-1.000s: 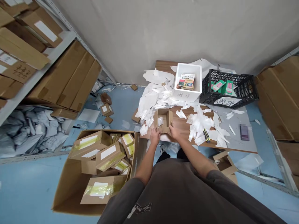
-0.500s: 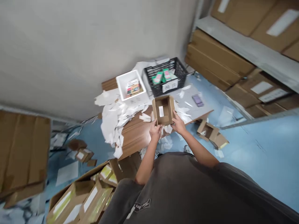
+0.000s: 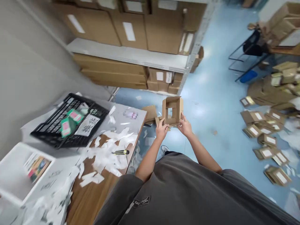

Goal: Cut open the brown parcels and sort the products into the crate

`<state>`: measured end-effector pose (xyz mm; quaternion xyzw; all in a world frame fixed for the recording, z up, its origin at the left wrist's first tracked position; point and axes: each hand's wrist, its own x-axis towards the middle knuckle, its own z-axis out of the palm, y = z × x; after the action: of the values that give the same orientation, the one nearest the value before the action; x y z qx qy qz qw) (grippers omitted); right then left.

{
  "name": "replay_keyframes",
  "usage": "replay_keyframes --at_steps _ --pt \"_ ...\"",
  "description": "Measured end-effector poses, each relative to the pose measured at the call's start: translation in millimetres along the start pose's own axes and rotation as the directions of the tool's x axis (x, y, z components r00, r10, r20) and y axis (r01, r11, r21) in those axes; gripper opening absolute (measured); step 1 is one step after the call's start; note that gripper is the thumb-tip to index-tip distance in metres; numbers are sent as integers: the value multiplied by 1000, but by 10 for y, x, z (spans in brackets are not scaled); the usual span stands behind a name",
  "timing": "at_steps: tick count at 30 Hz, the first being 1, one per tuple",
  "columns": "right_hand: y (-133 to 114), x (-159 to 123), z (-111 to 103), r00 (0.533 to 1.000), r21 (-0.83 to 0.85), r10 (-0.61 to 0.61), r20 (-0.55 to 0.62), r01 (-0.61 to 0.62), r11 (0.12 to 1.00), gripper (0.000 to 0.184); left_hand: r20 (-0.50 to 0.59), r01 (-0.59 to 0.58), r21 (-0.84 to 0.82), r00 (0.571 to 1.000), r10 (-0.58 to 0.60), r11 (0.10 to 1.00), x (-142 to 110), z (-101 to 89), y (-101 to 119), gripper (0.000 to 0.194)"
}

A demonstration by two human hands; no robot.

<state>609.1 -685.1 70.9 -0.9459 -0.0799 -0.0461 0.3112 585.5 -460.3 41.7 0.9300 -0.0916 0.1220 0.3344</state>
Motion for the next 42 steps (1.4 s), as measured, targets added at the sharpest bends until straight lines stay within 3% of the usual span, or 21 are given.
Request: replay_keyframes --at_steps 3,5,7,10,14,18,21,23,27,32,37,42 --pt "430 -66 -246 990 17 136 -38 -136 991 19 140 -50 -17 989 52 999 274 316 306 18" --pt "634 -91 -343 974 35 219 -59 -217 976 28 206 -78 -14 975 79 997 353 408 383 51" --pt "766 -86 -401 950 45 297 -99 -294 955 37 259 -76 -6 963 75 997 384 422 345 84" --pt "817 -18 -428 942 58 301 -147 -295 954 39 295 10 12 956 -13 1000 395 357 144 94" --pt "626 153 -338 980 68 149 -130 -142 988 47 239 115 14 964 -115 993 374 203 -125 81" --pt "288 354 -57 1000 100 -3 -28 5 995 54 155 191 38 968 -195 981 181 -40 -226 75" --pt "-12 516 261 983 124 -162 82 152 981 57 70 281 97 955 -288 955 -132 -327 -274 75" --pt "-273 623 516 943 127 -288 169 269 955 60 -9 365 147 930 -368 919 -415 -582 -343 76" --pt "-996 649 1061 796 169 -514 318 486 857 66 -216 582 202 811 -544 788 -1210 -1200 -503 75" --pt "-2039 111 1594 547 319 -739 393 672 668 69 -470 799 156 578 -668 581 -2526 -1872 -464 78" --pt "-3009 -931 2000 228 499 -881 415 753 430 73 -654 933 33 292 -698 359 -3981 -2223 -37 79" --pt "-3855 -2491 2314 -123 676 -916 381 713 185 76 -734 983 -134 -15 -679 123 -5567 -2283 678 83"
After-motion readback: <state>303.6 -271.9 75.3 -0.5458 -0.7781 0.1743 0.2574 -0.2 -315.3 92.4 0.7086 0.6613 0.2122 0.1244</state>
